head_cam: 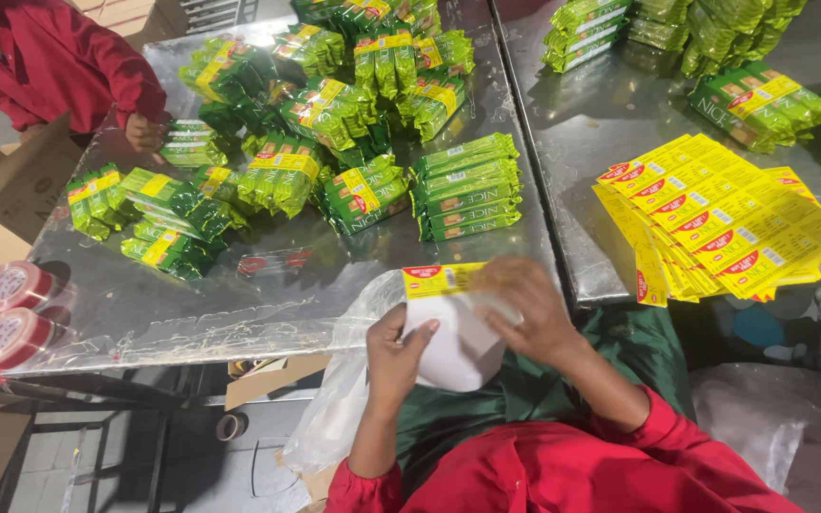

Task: The person organizes wrapped biscuits into stacks and bundles them by hand using yellow printed bands.

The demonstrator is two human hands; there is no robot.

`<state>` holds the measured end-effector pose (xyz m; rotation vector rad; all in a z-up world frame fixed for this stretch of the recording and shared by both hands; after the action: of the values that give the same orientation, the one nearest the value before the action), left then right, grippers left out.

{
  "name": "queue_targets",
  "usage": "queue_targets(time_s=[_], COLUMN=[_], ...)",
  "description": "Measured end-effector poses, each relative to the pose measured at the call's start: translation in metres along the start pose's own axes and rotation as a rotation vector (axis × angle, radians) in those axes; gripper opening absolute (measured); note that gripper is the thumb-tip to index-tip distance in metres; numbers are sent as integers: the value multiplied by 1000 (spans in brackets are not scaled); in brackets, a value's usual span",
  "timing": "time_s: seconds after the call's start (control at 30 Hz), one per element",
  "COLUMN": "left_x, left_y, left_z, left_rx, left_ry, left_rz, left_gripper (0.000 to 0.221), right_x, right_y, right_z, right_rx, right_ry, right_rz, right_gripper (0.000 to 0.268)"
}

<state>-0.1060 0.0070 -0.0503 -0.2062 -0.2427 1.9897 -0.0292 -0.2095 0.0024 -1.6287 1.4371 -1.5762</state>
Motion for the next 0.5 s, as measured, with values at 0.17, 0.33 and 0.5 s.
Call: queue_targets(time_s=[0.17, 0.33, 0.5], left_x=[-12, -5, 5], left_y=[12, 14, 12], left_z=[38, 61, 68], left_rx=[-402, -351, -347], left_ry=[-315, -394, -328], left_rz=[-67, -120, -131], left_gripper=[20, 16, 22], right_x=[-11, -12, -10], right_y=[-15, -29, -48], right_z=[-27, -26, -25], right_rx=[88, 115, 160], right_ry=[-192, -228, -267], right_rz=[-78, -154, -177], right_gripper=[32, 21, 21])
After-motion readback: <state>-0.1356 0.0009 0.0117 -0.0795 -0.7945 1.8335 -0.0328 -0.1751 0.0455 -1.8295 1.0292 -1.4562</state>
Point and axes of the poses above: each hand's wrist, its own y-axis away from the middle knuckle, its own x-axis out of the back of the hand, z = x × y, the point moved 1 cm from there along -y, towards the middle knuckle, and after that the axes turned 10 degrees about z, right-handed, at the moved point
